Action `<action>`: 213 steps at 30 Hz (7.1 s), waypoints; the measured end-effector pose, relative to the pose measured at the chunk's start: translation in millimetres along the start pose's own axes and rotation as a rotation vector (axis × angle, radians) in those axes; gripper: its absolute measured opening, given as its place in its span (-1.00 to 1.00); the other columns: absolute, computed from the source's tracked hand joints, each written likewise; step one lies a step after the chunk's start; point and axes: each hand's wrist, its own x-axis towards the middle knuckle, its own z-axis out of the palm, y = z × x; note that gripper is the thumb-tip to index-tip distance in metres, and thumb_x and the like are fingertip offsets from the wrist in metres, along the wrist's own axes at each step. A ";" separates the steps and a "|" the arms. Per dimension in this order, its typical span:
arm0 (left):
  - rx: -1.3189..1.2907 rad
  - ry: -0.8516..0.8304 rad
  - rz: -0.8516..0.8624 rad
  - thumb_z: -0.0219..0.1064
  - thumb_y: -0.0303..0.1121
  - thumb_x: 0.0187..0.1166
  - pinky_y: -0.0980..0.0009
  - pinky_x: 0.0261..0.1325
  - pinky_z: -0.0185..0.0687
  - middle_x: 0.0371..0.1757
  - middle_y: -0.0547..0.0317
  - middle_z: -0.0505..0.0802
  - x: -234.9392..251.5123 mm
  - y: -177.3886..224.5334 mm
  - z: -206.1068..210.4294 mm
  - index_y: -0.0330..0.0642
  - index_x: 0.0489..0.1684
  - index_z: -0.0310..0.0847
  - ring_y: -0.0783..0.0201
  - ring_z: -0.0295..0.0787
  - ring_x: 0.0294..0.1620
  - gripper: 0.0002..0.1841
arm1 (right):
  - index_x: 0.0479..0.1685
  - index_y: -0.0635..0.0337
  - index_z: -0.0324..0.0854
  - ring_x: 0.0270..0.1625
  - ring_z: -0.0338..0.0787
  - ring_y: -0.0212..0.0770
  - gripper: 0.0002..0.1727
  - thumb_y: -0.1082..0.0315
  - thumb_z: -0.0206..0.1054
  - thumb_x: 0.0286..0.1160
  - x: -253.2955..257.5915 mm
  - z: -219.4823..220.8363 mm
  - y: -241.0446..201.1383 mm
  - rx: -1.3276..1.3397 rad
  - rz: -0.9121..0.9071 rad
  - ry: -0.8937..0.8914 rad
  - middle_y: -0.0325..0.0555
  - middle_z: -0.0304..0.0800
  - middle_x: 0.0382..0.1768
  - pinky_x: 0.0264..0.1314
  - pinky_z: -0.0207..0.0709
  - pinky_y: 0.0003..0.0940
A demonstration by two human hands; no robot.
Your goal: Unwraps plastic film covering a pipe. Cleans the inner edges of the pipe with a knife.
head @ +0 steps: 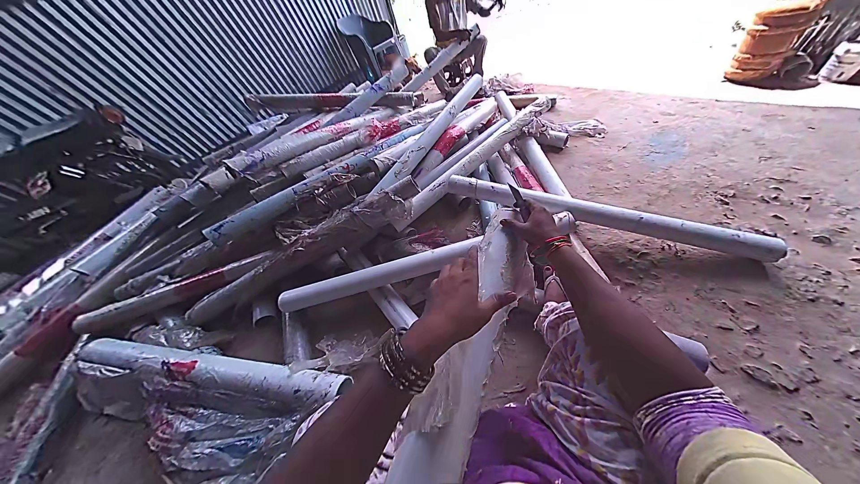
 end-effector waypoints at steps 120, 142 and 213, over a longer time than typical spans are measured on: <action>-0.844 0.230 -0.294 0.37 -0.38 0.66 0.44 -0.08 0.59 -0.33 0.21 0.74 -29.5 -105.4 104.2 -0.36 -0.13 0.68 0.48 0.64 -0.32 -0.83 | 0.27 0.59 0.45 0.04 0.63 0.35 -0.39 0.34 0.58 0.37 3.3 -37.7 24.9 -0.028 0.012 0.154 0.55 0.62 0.01 0.19 0.37 0.38; -1.332 -0.252 -0.178 0.08 -0.42 0.83 0.66 -0.47 0.56 -0.54 0.47 0.78 6.7 -184.2 139.1 -0.04 -0.26 0.54 0.62 0.65 -0.60 -0.80 | 0.26 0.52 0.40 -0.15 0.62 -0.10 -0.38 0.32 0.60 0.36 -20.0 -40.0 17.5 0.054 0.000 0.334 0.26 0.62 -0.06 0.10 0.51 -0.03; -1.102 0.700 -0.112 0.17 -0.53 0.74 0.58 -0.28 0.48 -0.59 0.35 0.55 33.5 -95.2 0.8 -0.30 -0.45 0.57 0.56 0.50 -0.52 -0.75 | 0.47 0.41 0.27 -0.35 0.53 -0.21 -0.29 0.36 0.57 0.40 2.2 10.3 -63.0 0.376 -0.032 0.409 0.07 0.59 -0.18 -0.24 0.48 -0.20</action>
